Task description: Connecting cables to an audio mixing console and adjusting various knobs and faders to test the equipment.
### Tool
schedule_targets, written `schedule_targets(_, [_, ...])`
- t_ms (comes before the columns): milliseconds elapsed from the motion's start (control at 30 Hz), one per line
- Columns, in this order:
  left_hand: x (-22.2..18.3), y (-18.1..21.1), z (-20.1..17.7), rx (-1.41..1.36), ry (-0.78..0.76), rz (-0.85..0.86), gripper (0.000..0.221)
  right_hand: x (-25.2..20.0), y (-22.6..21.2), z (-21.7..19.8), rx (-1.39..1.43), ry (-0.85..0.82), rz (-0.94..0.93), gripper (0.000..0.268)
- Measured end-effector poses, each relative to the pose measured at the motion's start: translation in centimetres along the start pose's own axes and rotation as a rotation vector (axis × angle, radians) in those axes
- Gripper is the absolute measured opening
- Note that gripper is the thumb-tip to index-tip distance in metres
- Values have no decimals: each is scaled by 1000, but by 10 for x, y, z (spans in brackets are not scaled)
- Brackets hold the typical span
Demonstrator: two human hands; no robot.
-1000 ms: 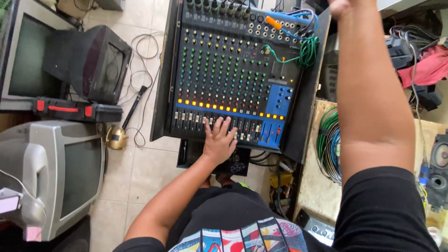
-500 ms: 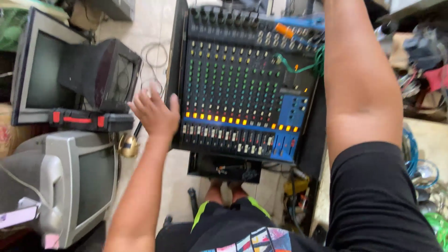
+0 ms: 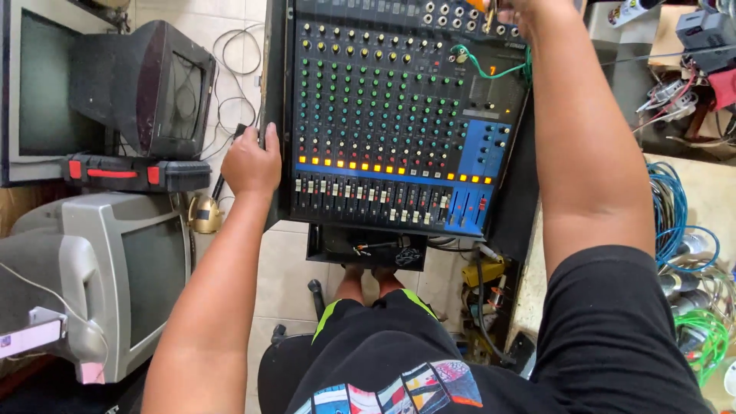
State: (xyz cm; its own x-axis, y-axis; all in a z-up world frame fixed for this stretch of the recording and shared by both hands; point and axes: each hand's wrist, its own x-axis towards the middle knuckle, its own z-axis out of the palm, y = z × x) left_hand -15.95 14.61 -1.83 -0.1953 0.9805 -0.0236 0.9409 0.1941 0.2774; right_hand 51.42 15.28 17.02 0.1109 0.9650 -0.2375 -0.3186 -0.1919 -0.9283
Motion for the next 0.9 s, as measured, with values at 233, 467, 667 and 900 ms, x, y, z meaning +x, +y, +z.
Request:
schedule_targets(233, [2,-2,4,-1,40,12,51,-17,4,8,-22,4,-25,23])
schedule_targets(467, [2,0,1,7,41,1,51,5,13,30,-46,-30,-29,22])
schedule_targets(667, [3,-1,0,8,38,-4,52,16,22,51,-66,-60,-41,21])
schedule_targets(900, [0,2,-4,-17,29,-2,50,17,42,75,-91,-92,-47,20])
